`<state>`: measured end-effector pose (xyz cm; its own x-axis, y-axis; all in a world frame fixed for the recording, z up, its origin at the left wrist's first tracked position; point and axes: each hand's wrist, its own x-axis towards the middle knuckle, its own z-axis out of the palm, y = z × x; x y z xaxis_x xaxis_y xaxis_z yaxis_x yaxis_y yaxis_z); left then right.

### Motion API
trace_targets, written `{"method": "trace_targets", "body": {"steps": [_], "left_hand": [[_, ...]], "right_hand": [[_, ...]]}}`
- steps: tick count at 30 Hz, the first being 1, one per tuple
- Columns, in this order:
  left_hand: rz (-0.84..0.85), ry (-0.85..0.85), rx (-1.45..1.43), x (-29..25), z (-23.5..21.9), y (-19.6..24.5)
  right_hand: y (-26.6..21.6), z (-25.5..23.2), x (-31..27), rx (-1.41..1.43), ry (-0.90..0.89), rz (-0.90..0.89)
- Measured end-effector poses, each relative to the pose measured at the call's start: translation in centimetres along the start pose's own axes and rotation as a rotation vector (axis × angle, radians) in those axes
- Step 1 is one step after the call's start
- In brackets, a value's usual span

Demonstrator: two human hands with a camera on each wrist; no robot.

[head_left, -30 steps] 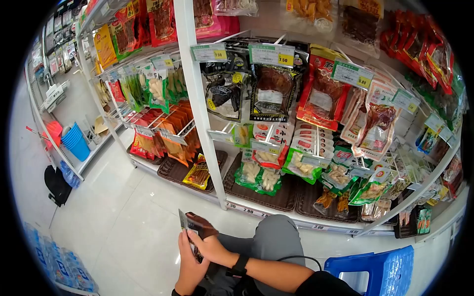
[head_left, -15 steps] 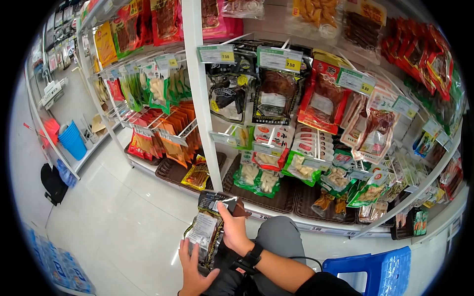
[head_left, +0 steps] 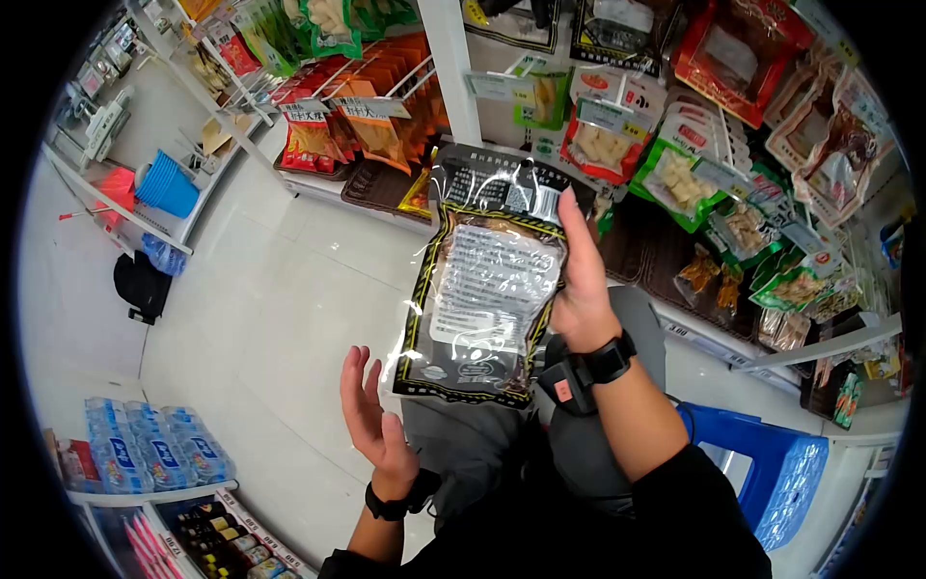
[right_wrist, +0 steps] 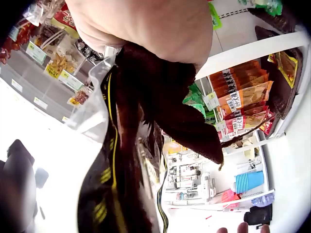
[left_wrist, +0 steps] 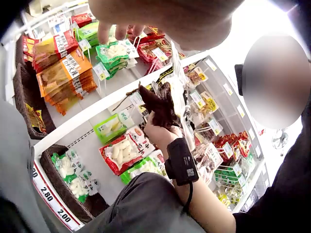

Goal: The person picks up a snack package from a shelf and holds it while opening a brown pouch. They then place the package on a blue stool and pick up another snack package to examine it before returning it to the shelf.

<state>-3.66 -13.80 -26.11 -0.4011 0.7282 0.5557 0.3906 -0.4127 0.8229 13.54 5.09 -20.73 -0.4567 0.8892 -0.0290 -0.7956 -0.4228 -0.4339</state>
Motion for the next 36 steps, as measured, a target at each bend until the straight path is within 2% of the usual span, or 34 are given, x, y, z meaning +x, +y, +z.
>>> {"method": "trace_targets", "body": {"steps": [13, 15, 17, 19, 22, 25, 27, 29, 31, 33, 35, 36], "left_hand": [[0.194, -0.115, 0.063, 2.3, 0.7, 3.7], [0.11, -0.197, 0.285, 2.9, 1.1, 5.9], [0.077, -0.243, 0.312, 4.1, 1.7, 7.5], [0.095, -0.419, 0.56, 5.5, 2.7, 8.8], [0.135, -0.468, 0.634, 6.7, 5.1, 7.6], [0.118, -0.442, 0.64, 7.5, 6.5, 5.6], [0.115, -0.447, 0.675, 7.7, 6.9, 4.5], [0.053, -0.434, 0.57, 7.6, 7.2, 3.8], [-0.001, -0.448, 0.499, 7.5, 7.3, 2.8], [-0.069, -0.42, 0.218, 7.3, 7.1, 1.3], [-0.321, -0.377, -0.202, 6.7, 6.7, 1.3], [-0.48, -0.339, -0.429, 6.2, 5.9, 1.2]], "right_hand": [[-0.2, 0.1, -0.6, -0.042, -0.023, -0.053], [0.0, 0.1, -0.8, -0.086, -0.013, -0.068], [0.2, 0.1, -0.9, -0.09, -0.014, -0.08], [0.5, 0.1, -1.0, -0.113, -0.025, -0.142], [1.2, 0.1, -1.2, -0.191, -0.049, -0.208], [1.8, 0.0, -1.2, -0.287, -0.031, -0.227], [2.0, 0.0, -1.1, -0.177, -0.017, -0.086], [1.9, -0.1, -1.1, -0.092, -0.057, -0.043], [1.7, 0.2, -1.3, -0.032, -0.178, -0.037], [2.3, -0.4, -1.2, -0.078, -0.194, -0.017], [2.1, -0.3, -1.8, -0.249, -0.19, 0.005], [1.8, 0.5, -1.7, -0.219, -0.288, -0.011]]}}
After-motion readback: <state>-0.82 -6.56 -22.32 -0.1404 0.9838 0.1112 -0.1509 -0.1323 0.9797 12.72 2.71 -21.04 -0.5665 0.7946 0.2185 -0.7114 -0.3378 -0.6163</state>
